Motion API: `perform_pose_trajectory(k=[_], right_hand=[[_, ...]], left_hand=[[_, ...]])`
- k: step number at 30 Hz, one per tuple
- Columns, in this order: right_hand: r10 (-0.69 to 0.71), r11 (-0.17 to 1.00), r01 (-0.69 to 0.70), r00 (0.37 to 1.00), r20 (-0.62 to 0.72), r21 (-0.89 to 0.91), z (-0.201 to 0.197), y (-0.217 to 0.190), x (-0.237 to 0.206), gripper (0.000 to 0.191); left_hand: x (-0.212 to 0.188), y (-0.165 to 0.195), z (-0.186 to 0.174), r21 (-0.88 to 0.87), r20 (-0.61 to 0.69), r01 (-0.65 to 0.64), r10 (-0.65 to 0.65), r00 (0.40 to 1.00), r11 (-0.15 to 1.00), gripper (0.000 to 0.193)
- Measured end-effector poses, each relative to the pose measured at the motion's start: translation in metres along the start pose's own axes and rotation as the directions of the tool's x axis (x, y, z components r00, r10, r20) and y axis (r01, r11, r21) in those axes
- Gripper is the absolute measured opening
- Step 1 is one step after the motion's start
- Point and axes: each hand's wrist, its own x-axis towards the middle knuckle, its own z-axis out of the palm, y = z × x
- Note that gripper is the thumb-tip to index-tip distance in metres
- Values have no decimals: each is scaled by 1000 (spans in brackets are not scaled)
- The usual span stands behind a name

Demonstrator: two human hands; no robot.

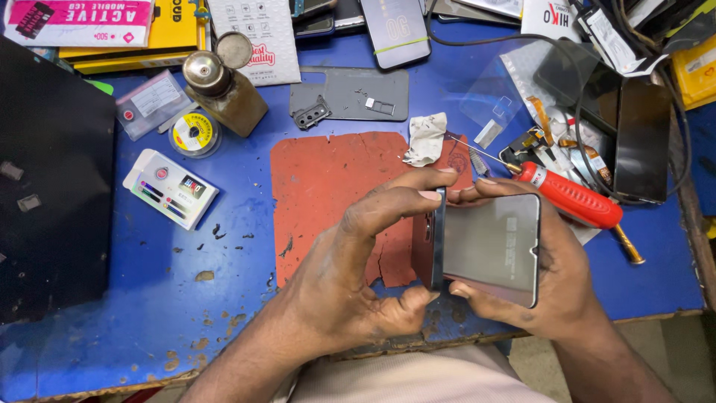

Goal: The person wipes the screen and edges of a smartphone with a white cloth, then folds the cloth and continues wiping. The person then picks up a replacement screen, aligns it with the phone, and tests the phone's display and touch functionality.

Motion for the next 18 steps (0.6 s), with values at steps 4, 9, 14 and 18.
perform_pose_trajectory(k=[4, 9, 14, 18], right_hand=[[-33, 999, 33, 999, -2, 10, 0, -2, 0, 89], [-44, 999, 44, 999, -13, 16, -1, -3, 0, 88], [-41, 998, 42, 999, -30, 35, -3, -5, -1, 88], [-52, 999, 52, 998, -23, 11, -6, -7, -1, 89]], left_hand=[[0, -1, 0, 32, -14, -12, 13, 1000, 999, 64], [-2, -1, -2, 49, -22, -5, 6, 1000, 999, 63], [-2, -2, -3, 32, -18, -11, 11, 1000, 999, 62], [-2, -3, -3, 30, -18, -15, 15, 1000, 999, 63]])
